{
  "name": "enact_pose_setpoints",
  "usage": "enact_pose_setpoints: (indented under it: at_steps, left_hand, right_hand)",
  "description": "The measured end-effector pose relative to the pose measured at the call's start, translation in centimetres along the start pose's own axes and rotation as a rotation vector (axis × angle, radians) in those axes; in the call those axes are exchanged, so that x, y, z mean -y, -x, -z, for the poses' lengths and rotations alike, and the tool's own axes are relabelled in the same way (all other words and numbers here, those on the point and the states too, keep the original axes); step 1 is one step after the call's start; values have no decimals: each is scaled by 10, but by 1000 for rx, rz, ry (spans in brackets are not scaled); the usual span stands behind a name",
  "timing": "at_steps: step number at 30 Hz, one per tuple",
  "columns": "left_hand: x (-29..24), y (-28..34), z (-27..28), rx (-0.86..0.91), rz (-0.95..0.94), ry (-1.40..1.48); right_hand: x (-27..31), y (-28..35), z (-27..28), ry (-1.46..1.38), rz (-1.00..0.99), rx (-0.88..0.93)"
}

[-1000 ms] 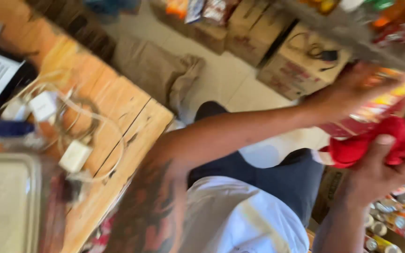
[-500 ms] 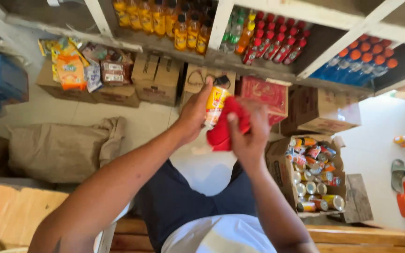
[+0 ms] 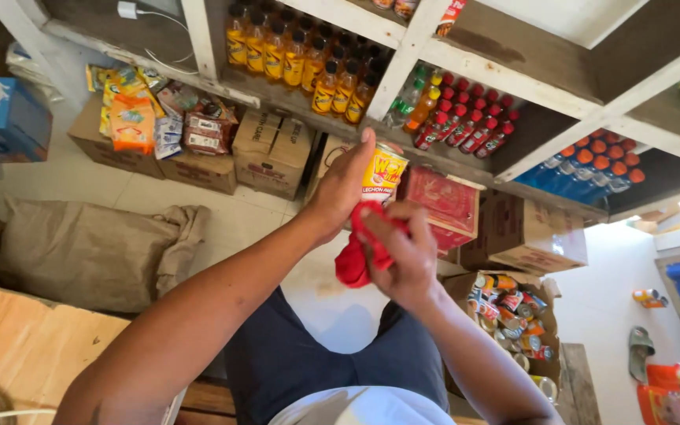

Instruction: Cleaning canned goods with a cloth.

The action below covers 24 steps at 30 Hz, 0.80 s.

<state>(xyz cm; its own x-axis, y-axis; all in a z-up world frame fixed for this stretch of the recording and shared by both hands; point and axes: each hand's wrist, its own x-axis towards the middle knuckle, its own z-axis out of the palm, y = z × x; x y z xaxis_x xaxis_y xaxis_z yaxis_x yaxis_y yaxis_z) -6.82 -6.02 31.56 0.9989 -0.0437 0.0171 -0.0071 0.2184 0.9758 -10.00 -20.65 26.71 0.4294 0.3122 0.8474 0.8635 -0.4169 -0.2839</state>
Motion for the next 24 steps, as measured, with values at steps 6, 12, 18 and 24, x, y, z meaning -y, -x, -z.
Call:
enact_pose_setpoints:
  at_steps: [6,12,18,24]
  left_hand:
    - [7,3,0,89,-107,0]
    - [-6,7,-3,4,-113,177]
    - [22,-3,2,107,-211,195]
    - [14,-7,7,158,-276,198]
  right_hand:
    - [-28,-39,22,102,63,-141]
    - [-1,-16,-9,8,10,-129]
    - [-16,-36,5,13,-23,-206]
    - [1,-28,-2,39,2,-192]
